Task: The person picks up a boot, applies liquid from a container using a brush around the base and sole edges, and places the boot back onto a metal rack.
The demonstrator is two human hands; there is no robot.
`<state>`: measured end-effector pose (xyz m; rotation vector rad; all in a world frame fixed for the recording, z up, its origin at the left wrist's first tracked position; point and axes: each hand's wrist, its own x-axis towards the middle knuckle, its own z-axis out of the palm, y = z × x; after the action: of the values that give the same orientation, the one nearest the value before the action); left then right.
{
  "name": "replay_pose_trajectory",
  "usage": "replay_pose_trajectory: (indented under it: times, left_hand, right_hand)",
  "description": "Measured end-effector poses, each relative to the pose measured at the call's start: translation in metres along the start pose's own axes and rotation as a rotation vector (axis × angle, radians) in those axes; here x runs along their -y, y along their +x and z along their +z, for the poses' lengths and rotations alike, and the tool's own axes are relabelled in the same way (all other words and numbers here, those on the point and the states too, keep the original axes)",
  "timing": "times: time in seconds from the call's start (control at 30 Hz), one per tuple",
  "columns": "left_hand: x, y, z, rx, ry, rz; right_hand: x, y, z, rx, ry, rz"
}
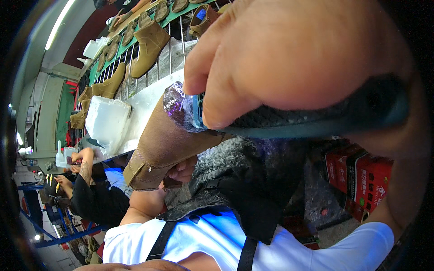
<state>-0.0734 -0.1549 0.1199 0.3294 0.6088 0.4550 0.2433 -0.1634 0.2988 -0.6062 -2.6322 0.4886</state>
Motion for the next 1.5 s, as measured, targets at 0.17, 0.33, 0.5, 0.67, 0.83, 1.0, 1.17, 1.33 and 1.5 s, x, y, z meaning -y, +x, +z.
replay_pose_trajectory:
  times: [0.17, 0.33, 0.5, 0.67, 0.83, 1.0, 1.17, 1.33, 1.5]
  left_hand:
    - [0.013, -0.006, -0.027, 0.096, 0.068, -0.06]
    - [0.036, -0.02, -0.056, 0.194, 0.115, -0.146]
    - [0.057, -0.036, -0.076, 0.254, 0.116, -0.231]
    - [0.069, -0.047, -0.087, 0.267, 0.102, -0.275]
    - [0.07, -0.048, -0.091, 0.29, 0.096, -0.303]
    - [0.07, -0.044, -0.092, 0.296, 0.095, -0.3]
    - [0.069, -0.035, -0.089, 0.309, 0.1, -0.287]
    - [0.062, -0.017, -0.082, 0.314, 0.102, -0.225]
    - [0.025, 0.001, -0.082, 0.295, 0.188, -0.049]
  right_hand:
    - [-0.004, 0.009, -0.013, 0.144, 0.014, -0.056]
    - [-0.011, 0.018, -0.021, 0.258, 0.095, -0.098]
    - [-0.032, 0.014, 0.001, 0.203, 0.271, -0.102]
    - [-0.043, 0.006, 0.04, -0.004, 0.493, -0.04]
    - [-0.049, -0.003, 0.059, -0.07, 0.549, -0.008]
    - [-0.056, -0.009, 0.07, -0.1, 0.619, 0.001]
    - [-0.057, -0.019, 0.085, -0.183, 0.692, 0.038]
    - [-0.063, -0.053, 0.102, -0.269, 0.637, 0.253]
    - [-0.053, -0.101, 0.12, -0.664, 0.843, 0.637]
